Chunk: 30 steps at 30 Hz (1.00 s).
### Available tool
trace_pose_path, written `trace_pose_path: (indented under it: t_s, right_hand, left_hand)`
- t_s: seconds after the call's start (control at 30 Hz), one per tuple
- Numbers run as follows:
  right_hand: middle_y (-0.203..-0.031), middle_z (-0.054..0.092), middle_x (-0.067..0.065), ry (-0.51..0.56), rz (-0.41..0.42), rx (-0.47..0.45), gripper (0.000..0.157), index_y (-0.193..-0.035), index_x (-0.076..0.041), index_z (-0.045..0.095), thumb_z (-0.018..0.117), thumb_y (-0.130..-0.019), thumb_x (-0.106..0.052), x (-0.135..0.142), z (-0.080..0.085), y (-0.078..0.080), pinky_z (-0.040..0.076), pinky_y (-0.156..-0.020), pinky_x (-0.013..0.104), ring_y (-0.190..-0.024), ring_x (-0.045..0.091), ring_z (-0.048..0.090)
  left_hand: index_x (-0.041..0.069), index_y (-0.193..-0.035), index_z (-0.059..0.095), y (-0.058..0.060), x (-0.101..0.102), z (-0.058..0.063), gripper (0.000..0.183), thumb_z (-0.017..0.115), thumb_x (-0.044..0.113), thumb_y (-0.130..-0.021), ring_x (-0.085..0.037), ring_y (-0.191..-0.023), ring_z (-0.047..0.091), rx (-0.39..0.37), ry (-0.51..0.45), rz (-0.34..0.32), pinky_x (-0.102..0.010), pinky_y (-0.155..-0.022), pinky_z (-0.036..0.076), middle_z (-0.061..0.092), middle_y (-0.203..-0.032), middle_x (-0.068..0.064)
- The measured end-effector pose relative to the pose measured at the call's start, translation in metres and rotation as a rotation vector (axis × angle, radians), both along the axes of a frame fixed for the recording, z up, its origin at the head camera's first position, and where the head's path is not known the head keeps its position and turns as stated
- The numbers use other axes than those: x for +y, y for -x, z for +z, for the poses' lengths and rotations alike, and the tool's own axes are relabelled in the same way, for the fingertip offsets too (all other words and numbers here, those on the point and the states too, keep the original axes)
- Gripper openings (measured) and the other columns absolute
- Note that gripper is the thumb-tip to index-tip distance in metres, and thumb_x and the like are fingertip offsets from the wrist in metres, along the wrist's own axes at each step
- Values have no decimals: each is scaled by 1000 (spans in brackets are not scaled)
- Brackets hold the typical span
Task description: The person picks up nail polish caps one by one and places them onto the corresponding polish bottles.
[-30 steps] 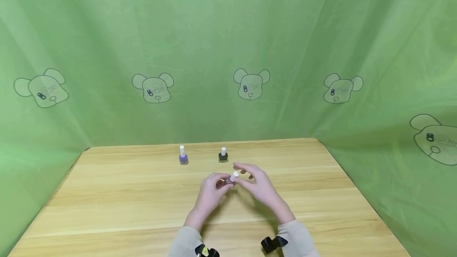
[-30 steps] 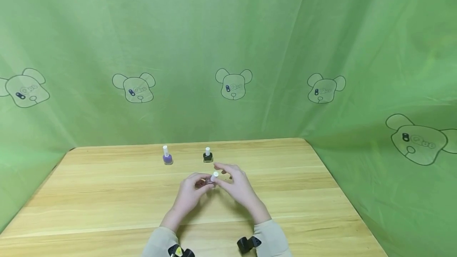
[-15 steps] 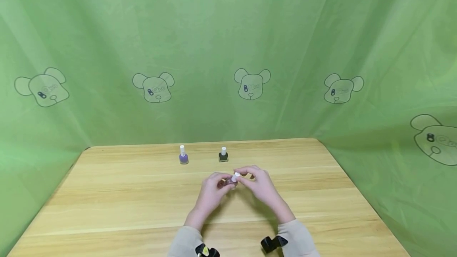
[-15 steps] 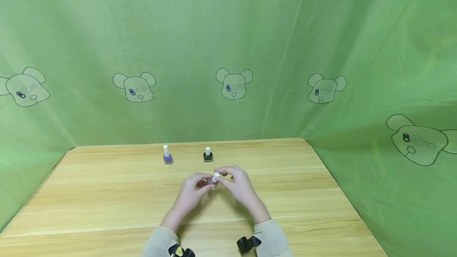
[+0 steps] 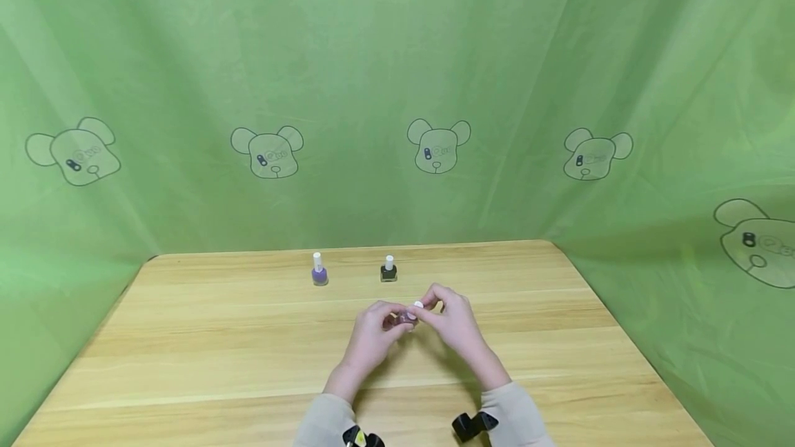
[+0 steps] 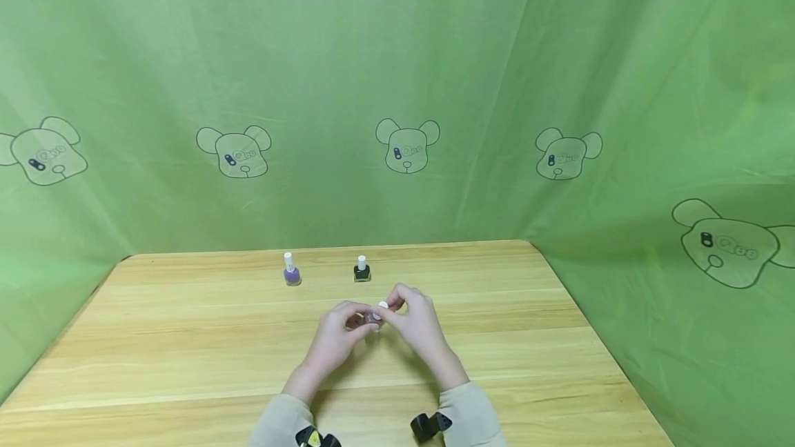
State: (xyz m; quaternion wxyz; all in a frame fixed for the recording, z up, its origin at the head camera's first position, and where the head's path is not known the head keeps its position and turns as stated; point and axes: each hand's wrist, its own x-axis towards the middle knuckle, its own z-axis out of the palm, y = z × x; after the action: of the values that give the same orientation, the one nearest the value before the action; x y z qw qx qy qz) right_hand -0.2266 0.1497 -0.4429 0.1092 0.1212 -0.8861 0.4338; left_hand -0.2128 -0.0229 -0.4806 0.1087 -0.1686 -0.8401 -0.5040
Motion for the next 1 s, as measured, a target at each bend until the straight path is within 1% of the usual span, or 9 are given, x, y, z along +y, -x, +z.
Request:
trace_pose_path:
  t_s: [0.1,0.27,0.33,0.4,0.53,0.6,0.7,0.8,1.0]
  right_hand:
    - [-78,65,-2,31,4,-23,19,-86,-15,64,80,-79,-24,0,0,1,41,-58,18,-68,13,52]
    - [-89,65,0,99,27,-72,31,-111,-13,64,72,-87,-31,1,-2,4,44,-71,20,-83,12,55]
    - [-98,68,2,101,62,-61,35,-120,-13,63,69,-90,-31,3,-2,5,45,-75,22,-89,14,57]
    - [-110,70,4,84,119,-38,41,-129,-12,59,66,-92,-28,5,-2,5,48,-79,24,-97,17,59]
    - [-128,66,3,35,213,-18,49,-140,-13,51,64,-94,-24,8,-1,5,51,-88,32,-110,22,60]
    - [-131,64,1,23,234,-24,48,-140,-16,52,63,-94,-24,8,-1,5,51,-92,37,-115,23,59]
    - [-132,64,-1,24,241,-33,43,-137,-19,56,62,-95,-25,8,-2,4,50,-94,42,-117,23,58]
    - [-129,66,-1,14,229,-31,37,-131,-21,61,63,-94,-26,8,-2,4,49,-94,43,-115,22,59]
    - [-121,70,1,0,189,-22,29,-121,-20,68,65,-92,-23,6,-2,4,51,-91,41,-109,21,62]
  left_hand:
    - [8,-107,71,0,0,0,28,76,21,-83,-13,-84,63,-3,-6,2,-18,-75,55,69,-97,-4]
    - [7,-109,71,2,-1,0,29,74,22,-84,-13,-86,64,0,-25,11,-17,-76,55,69,-99,-5]
    - [7,-109,70,2,-2,0,29,74,21,-84,-13,-86,64,1,-31,13,-17,-77,55,69,-100,-5]
    - [7,-109,70,3,-2,0,29,74,21,-84,-13,-86,64,0,-32,16,-17,-77,55,69,-100,-5]
    - [7,-111,70,4,-3,-1,29,73,21,-85,-13,-87,64,3,-35,20,-18,-77,55,69,-101,-5]
    - [7,-111,70,4,-4,-1,29,73,21,-85,-14,-87,64,13,-39,21,-19,-77,56,69,-100,-6]
    - [7,-110,70,5,-4,-1,28,73,21,-85,-16,-86,65,35,-48,20,-20,-77,57,70,-99,-6]
    - [7,-109,71,4,-4,-1,28,73,20,-85,-16,-86,65,46,-44,22,-20,-76,57,69,-99,-6]
    - [8,-110,71,3,-3,0,29,73,21,-84,-13,-85,63,31,-25,32,-19,-77,56,69,-99,-5]
